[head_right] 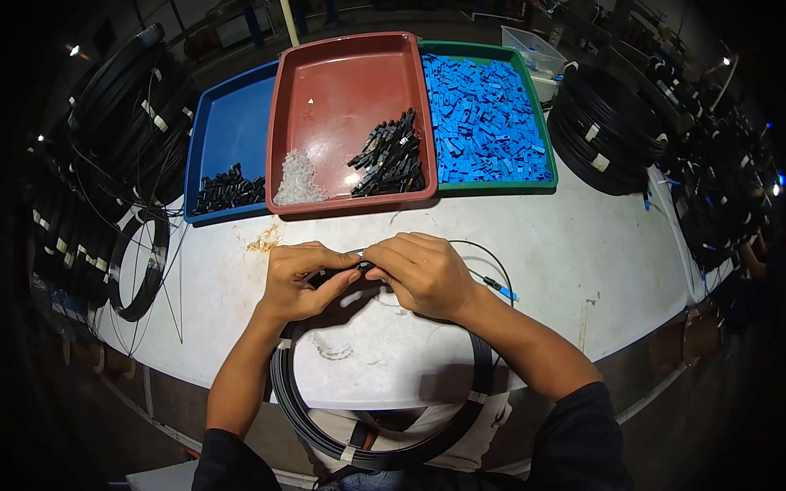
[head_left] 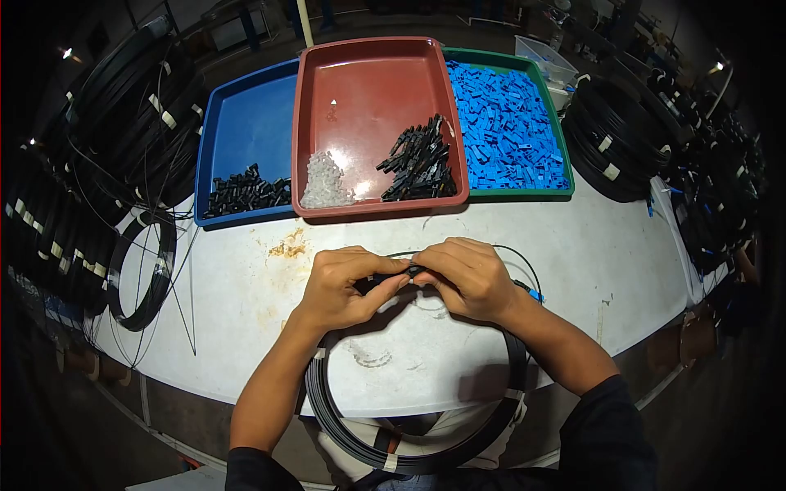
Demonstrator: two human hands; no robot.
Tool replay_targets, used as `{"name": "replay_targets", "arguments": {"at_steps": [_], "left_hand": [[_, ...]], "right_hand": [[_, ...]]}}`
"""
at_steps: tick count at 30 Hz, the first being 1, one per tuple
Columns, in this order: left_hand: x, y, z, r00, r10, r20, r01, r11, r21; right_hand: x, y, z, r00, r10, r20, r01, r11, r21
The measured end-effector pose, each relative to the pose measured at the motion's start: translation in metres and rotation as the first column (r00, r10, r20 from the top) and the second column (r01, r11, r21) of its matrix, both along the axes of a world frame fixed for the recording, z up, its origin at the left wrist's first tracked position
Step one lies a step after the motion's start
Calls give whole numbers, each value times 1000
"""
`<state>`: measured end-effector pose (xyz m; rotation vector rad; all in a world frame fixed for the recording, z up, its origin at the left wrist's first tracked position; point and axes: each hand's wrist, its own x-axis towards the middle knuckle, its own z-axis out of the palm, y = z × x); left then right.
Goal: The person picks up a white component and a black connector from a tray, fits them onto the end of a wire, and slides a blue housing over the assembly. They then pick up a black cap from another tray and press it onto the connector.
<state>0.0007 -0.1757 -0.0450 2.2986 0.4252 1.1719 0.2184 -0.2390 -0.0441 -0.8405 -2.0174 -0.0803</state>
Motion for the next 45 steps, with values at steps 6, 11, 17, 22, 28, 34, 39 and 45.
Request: {"name": "replay_targets", "arguments": {"at_steps": [6, 11, 17, 22, 28, 34, 39, 45], "left_hand": [[4, 2, 2, 998, -37, 52, 30, 990, 136], [4, -1, 3, 998, -56, 39, 51, 989, 136], [4, 1, 3, 994, -102, 44, 92, 977, 193], [4, 2, 2, 995, -97, 38, 88, 979, 185], [3, 0, 0, 997, -60, 54, 57, 997, 56], [4, 1, 1, 994, -91, 52, 86, 991, 100], [5, 1, 4, 992, -113, 47, 105, 983, 148], [3, 0, 1, 996, -74, 41, 71, 994, 78]], "right_hand": [[2, -1, -1, 999, -31, 7, 31, 997, 78], [0, -3, -1, 998, -63, 24, 62, 996, 72], [0, -4, 1, 997, -78, 25, 78, 997, 13], [0, -3, -1, 998, -68, 2, 68, 997, -40], [-2, 1, -1, 998, -43, -46, 46, 996, 75], [-1, -3, -1, 997, -75, -19, 76, 995, 63], [-1, -3, -1, 997, -74, -28, 75, 996, 38], [-1, -2, -1, 998, -54, -36, 54, 998, -18]]}}
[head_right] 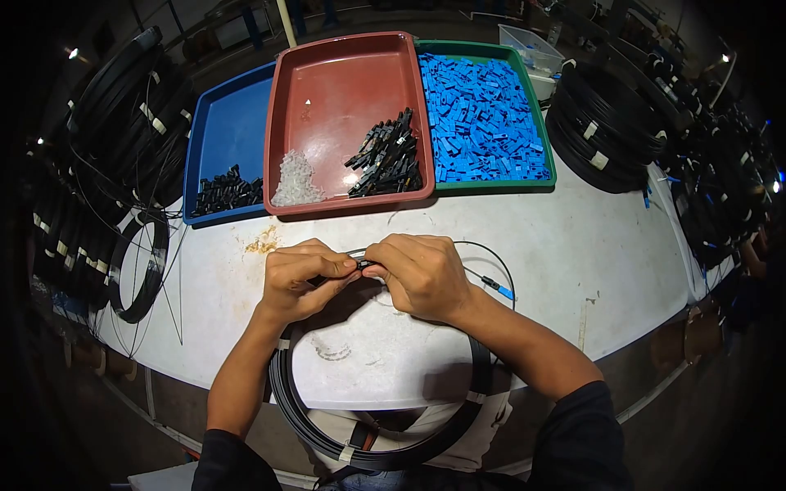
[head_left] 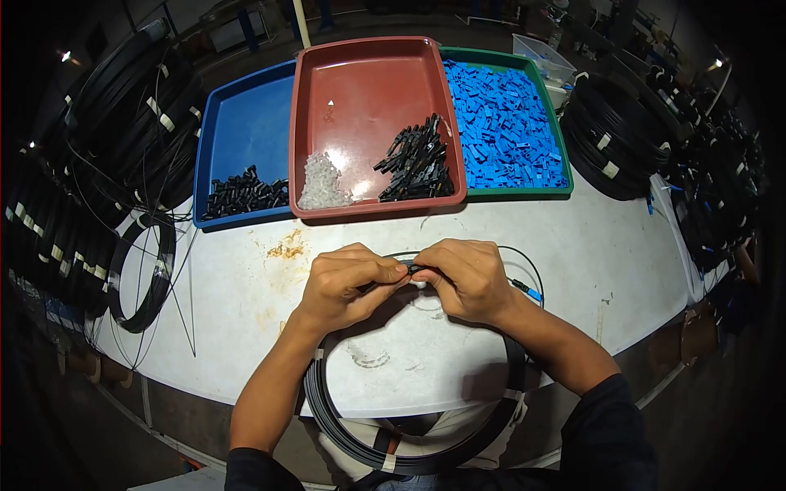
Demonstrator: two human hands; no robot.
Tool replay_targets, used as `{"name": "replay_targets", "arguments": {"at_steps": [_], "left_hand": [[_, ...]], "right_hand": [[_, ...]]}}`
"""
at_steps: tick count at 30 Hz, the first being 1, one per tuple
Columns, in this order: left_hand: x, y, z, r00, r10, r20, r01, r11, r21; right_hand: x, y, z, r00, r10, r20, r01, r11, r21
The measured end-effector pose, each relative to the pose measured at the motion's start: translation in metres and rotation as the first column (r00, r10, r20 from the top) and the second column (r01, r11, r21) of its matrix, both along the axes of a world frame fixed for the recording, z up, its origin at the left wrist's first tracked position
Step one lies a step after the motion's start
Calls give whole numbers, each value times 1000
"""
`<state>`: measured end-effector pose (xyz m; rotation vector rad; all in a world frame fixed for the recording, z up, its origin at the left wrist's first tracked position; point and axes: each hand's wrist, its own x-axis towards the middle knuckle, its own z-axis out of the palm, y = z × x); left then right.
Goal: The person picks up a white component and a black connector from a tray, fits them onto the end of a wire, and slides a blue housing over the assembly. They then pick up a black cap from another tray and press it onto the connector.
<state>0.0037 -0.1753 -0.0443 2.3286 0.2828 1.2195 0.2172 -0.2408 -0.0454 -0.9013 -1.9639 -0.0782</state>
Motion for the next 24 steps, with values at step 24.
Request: {"name": "replay_targets", "arguments": {"at_steps": [24], "left_hand": [[-1, -1, 2, 1000, -1, -16, 0, 998, -66]], "right_hand": [[-1, 3, 0, 997, 46, -56, -46, 999, 4]]}}
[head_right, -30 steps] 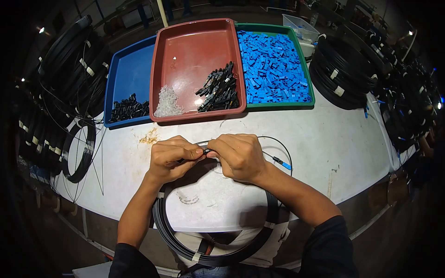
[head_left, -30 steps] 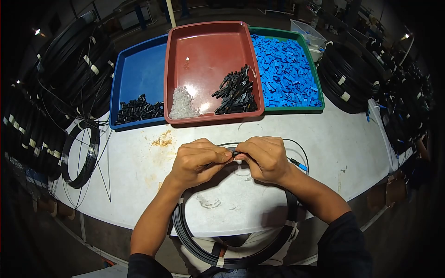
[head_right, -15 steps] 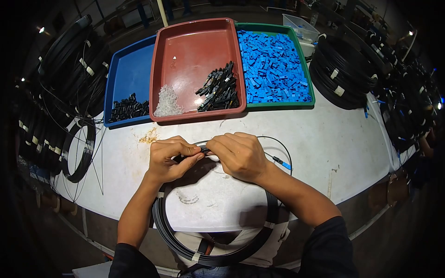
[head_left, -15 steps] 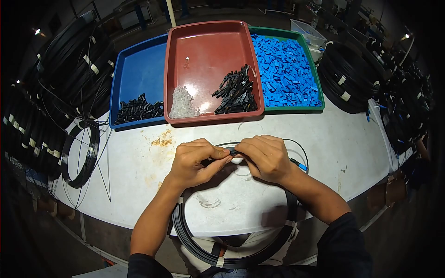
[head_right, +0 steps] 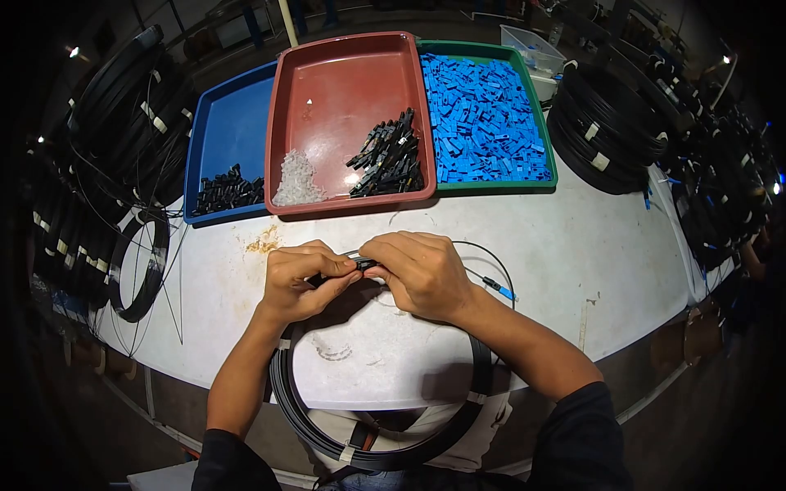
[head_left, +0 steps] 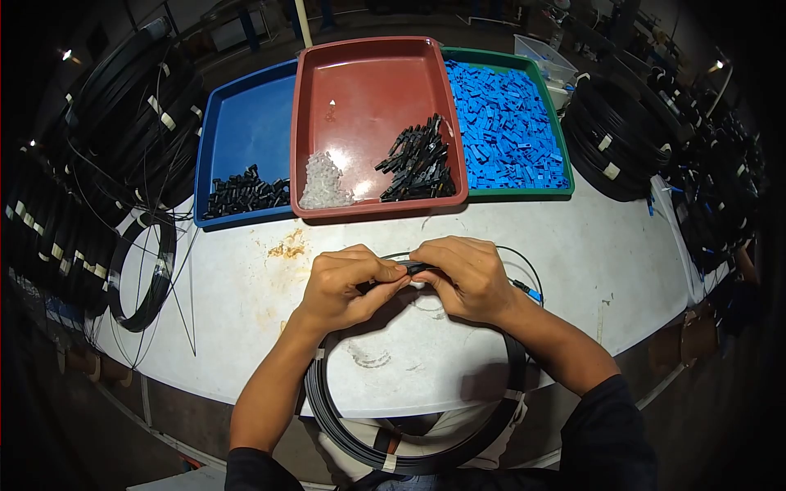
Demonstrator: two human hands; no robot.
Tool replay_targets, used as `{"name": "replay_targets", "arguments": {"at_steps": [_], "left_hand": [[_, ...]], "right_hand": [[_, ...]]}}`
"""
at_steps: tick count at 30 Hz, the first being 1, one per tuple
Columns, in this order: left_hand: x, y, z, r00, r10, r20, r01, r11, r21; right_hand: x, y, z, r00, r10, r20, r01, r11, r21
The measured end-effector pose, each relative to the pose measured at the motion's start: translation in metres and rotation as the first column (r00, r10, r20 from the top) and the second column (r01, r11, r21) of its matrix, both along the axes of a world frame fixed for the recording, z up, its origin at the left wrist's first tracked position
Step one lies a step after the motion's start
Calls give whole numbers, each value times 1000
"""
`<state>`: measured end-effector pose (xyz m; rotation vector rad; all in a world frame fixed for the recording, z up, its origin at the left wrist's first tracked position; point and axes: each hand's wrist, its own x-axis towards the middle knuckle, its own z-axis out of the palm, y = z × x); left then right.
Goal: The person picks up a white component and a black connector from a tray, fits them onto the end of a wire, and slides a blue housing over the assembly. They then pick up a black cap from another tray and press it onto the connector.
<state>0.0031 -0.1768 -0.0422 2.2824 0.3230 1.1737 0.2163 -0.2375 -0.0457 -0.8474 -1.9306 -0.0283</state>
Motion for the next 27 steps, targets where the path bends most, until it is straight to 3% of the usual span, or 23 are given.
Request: {"name": "replay_targets", "arguments": {"at_steps": [5, 7, 10, 12, 16, 19, 21, 23, 24, 25, 27], "left_hand": [[-1, -3, -3, 1000, 21, -18, -24, 986, -167], [-2, -2, -3, 1000, 21, -23, -25, 979, -201], [0, 2, -1, 999, -46, -5, 45, 995, -90], [0, 3, 0, 999, -46, 9, 44, 988, 151], [1, 2, 0, 999, -24, 24, 19, 979, 204], [0, 1, -2, 1000, -13, 8, 11, 990, 138], [0, -1, -3, 999, 39, 0, -39, 993, -112], [-2, -2, -3, 999, 34, -10, -35, 981, -190], [-2, -3, -3, 999, 25, -20, -30, 963, -267], [-1, -2, -3, 999, 25, -20, -29, 963, -267], [0, 3, -3, 999, -46, 0, 46, 998, -51]], "right_hand": [[4, -4, 4, 988, 30, 151, -50, 990, 130], [4, -4, 3, 990, 43, 137, -64, 987, 151], [1, -3, -1, 995, 76, 68, -84, 990, 113], [0, -4, -3, 995, 94, 11, -95, 994, 56], [-1, -5, -3, 993, 92, -81, -100, 989, -105], [-2, -3, -2, 993, 93, -79, -101, 990, -99], [-2, -3, 1, 994, 93, -54, -96, 994, -53], [0, -7, 8, 992, 31, 121, -40, 997, 73], [1, -7, 9, 992, 31, 121, -40, 997, 73], [2, -8, 9, 987, 35, 155, -45, 997, 64], [1, -8, 6, 982, 38, 187, -50, 997, 57]]}}
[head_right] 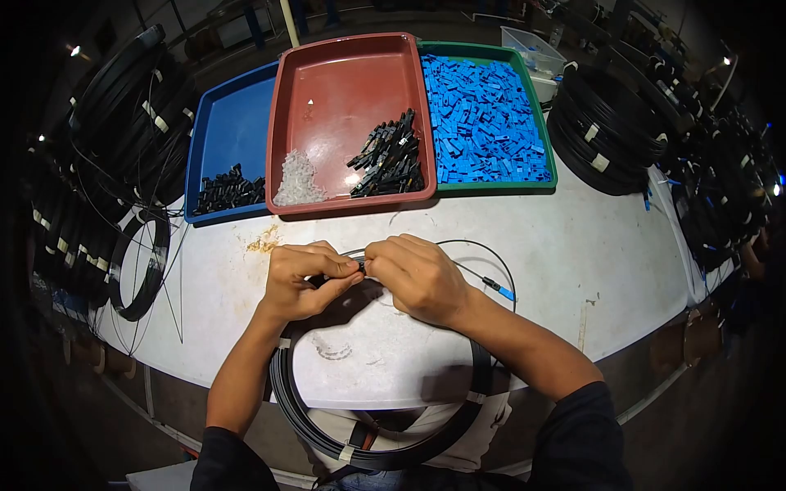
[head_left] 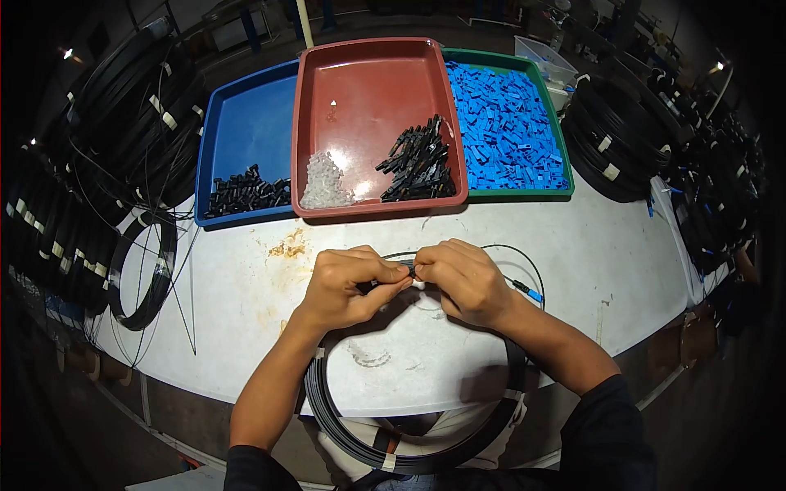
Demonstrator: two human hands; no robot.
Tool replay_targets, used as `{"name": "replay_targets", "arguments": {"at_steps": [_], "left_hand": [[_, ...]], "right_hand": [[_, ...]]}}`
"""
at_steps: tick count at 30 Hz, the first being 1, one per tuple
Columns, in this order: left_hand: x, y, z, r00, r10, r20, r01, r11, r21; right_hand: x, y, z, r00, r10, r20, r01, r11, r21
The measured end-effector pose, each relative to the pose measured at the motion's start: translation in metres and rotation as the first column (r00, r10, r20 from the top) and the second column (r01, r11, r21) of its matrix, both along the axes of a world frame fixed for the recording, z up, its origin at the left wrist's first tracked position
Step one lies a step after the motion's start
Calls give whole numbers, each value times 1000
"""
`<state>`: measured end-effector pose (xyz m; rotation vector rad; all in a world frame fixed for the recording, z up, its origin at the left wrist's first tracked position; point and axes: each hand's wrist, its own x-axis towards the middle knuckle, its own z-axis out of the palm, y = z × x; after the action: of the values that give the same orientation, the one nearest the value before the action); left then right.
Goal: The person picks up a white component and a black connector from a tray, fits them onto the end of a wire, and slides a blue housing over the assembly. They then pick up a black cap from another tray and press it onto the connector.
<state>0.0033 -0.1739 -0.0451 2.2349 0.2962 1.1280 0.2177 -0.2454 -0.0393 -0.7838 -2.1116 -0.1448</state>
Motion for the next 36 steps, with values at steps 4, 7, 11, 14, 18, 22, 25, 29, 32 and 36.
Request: {"name": "replay_targets", "arguments": {"at_steps": [4, 7, 11, 14, 18, 22, 25, 29, 32, 36], "left_hand": [[2, 1, 2, 1000, 22, 18, -26, 966, 258], [1, 0, 1, 998, 57, -9, -53, 969, 240], [-1, -7, 4, 993, 96, -62, -102, 991, -88], [-3, -7, 7, 988, 83, -133, -115, 962, -249], [2, 2, -3, 1000, 8, 6, -8, 1000, 10], [2, 1, 1, 999, 42, -31, -34, 977, 212], [1, -2, -1, 997, 78, -16, -78, 997, -9], [1, -3, 0, 997, 65, -28, -68, 990, -120], [4, -1, 3, 999, 49, -3, -48, 991, 128], [1, 1, 1, 998, 58, -20, -51, 966, 253]], "right_hand": [[-2, 3, -9, 977, 10, -213, -63, 969, -241], [-3, 6, -10, 976, 20, -217, -74, 967, -245], [-4, 4, -5, 996, -8, -92, 10, 1000, 19], [0, 2, -2, 1000, -4, -12, 4, 1000, 22], [-1, 4, -11, 996, 7, -85, -13, 998, -60], [-3, 4, -13, 977, -2, -213, -55, 964, -262], [-6, 4, -4, 988, -3, -153, -16, 993, -120], [-2, 2, 1, 1000, 4, -15, -4, 999, 41], [-3, 3, -10, 980, -8, -198, -28, 983, -179], [-3, 5, -11, 966, 10, -260, -86, 956, -282]]}}
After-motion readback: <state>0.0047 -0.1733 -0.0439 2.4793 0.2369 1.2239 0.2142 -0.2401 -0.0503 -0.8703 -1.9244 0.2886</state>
